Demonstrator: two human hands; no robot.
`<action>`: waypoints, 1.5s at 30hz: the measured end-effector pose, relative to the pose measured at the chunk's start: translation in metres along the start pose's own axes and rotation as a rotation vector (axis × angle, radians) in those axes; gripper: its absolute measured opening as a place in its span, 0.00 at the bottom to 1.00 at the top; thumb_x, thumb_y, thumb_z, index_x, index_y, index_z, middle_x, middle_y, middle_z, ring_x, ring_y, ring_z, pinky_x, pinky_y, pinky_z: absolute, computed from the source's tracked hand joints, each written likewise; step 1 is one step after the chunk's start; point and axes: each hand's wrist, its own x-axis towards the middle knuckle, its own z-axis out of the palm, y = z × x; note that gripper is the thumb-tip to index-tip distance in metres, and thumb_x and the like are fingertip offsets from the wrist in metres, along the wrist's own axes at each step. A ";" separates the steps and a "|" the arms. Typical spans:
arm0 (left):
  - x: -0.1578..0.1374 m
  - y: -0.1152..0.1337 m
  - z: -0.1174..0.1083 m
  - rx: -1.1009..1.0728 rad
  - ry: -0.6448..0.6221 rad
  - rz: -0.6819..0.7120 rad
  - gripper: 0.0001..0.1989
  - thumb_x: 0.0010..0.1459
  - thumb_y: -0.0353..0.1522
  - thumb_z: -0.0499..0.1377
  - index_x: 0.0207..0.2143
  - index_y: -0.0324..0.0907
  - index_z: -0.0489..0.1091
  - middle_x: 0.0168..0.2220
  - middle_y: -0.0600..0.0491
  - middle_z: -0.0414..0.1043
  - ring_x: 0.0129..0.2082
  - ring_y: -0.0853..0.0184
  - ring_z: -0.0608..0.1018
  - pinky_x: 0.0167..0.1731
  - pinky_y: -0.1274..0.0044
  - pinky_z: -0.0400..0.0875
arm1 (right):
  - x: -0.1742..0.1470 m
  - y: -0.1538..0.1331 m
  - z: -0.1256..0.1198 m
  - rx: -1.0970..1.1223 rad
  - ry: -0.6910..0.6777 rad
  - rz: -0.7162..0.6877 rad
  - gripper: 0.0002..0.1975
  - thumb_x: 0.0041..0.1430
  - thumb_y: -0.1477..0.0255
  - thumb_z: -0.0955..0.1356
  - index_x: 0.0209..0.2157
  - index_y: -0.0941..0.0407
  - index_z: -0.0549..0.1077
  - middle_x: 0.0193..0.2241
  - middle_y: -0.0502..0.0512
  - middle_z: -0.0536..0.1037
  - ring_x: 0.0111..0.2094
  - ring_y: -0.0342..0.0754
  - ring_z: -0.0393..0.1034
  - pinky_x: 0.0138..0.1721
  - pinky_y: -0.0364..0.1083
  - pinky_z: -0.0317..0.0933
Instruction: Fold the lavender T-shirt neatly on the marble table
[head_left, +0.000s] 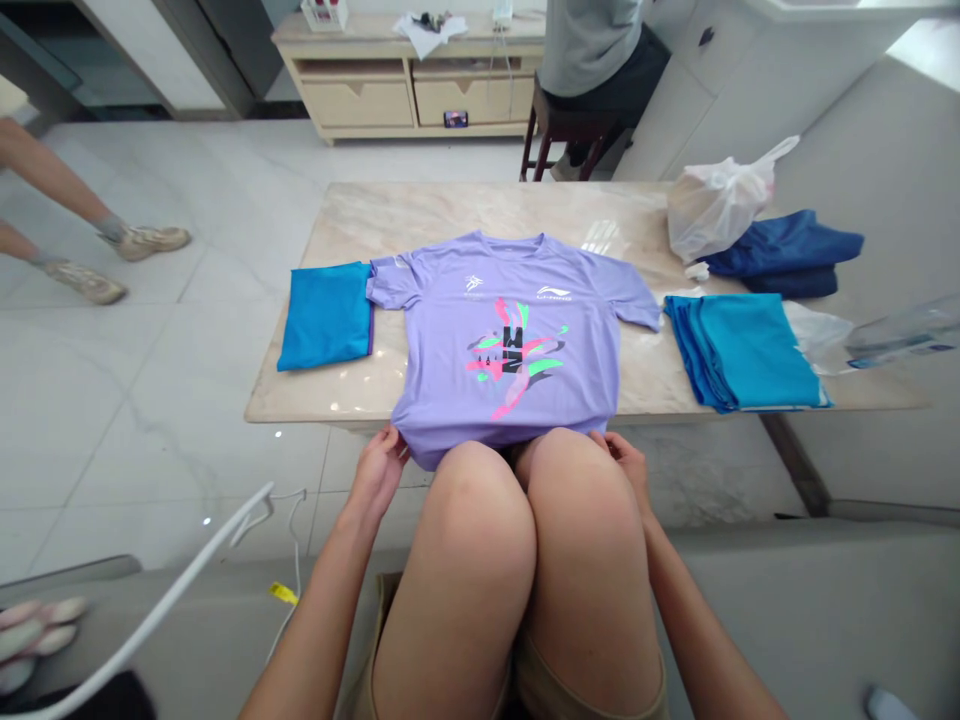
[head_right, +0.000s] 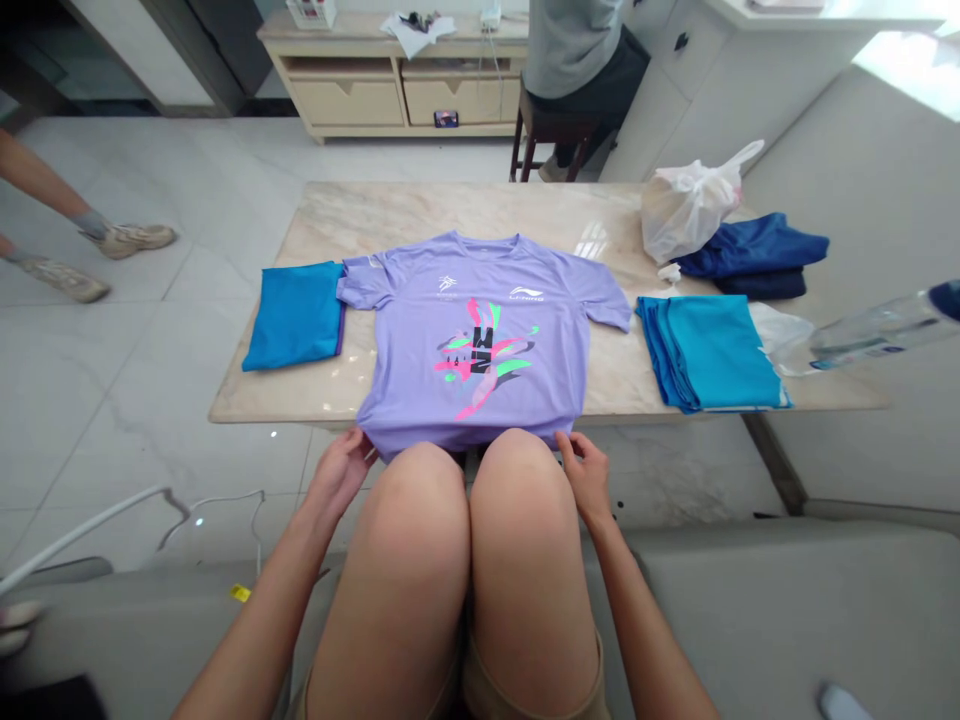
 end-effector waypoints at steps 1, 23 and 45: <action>0.001 -0.002 -0.001 -0.028 0.002 -0.085 0.18 0.50 0.40 0.76 0.33 0.43 0.72 0.33 0.51 0.78 0.33 0.64 0.78 0.39 0.72 0.73 | 0.001 0.000 0.000 0.012 -0.003 0.006 0.28 0.62 0.41 0.73 0.31 0.54 0.80 0.26 0.53 0.79 0.31 0.52 0.71 0.34 0.47 0.64; 0.002 0.025 -0.004 0.959 0.060 0.800 0.19 0.69 0.46 0.57 0.52 0.44 0.73 0.48 0.43 0.78 0.49 0.53 0.80 0.55 0.60 0.77 | 0.018 0.056 0.004 0.012 -0.034 0.100 0.35 0.52 0.42 0.74 0.50 0.55 0.84 0.54 0.69 0.86 0.49 0.63 0.80 0.46 0.56 0.73; 0.089 0.072 0.100 1.623 -0.296 0.907 0.37 0.77 0.44 0.41 0.81 0.37 0.56 0.83 0.41 0.49 0.83 0.49 0.53 0.80 0.51 0.42 | 0.055 0.044 0.007 0.077 -0.047 -0.030 0.25 0.55 0.49 0.75 0.46 0.54 0.82 0.49 0.64 0.87 0.53 0.62 0.79 0.57 0.58 0.70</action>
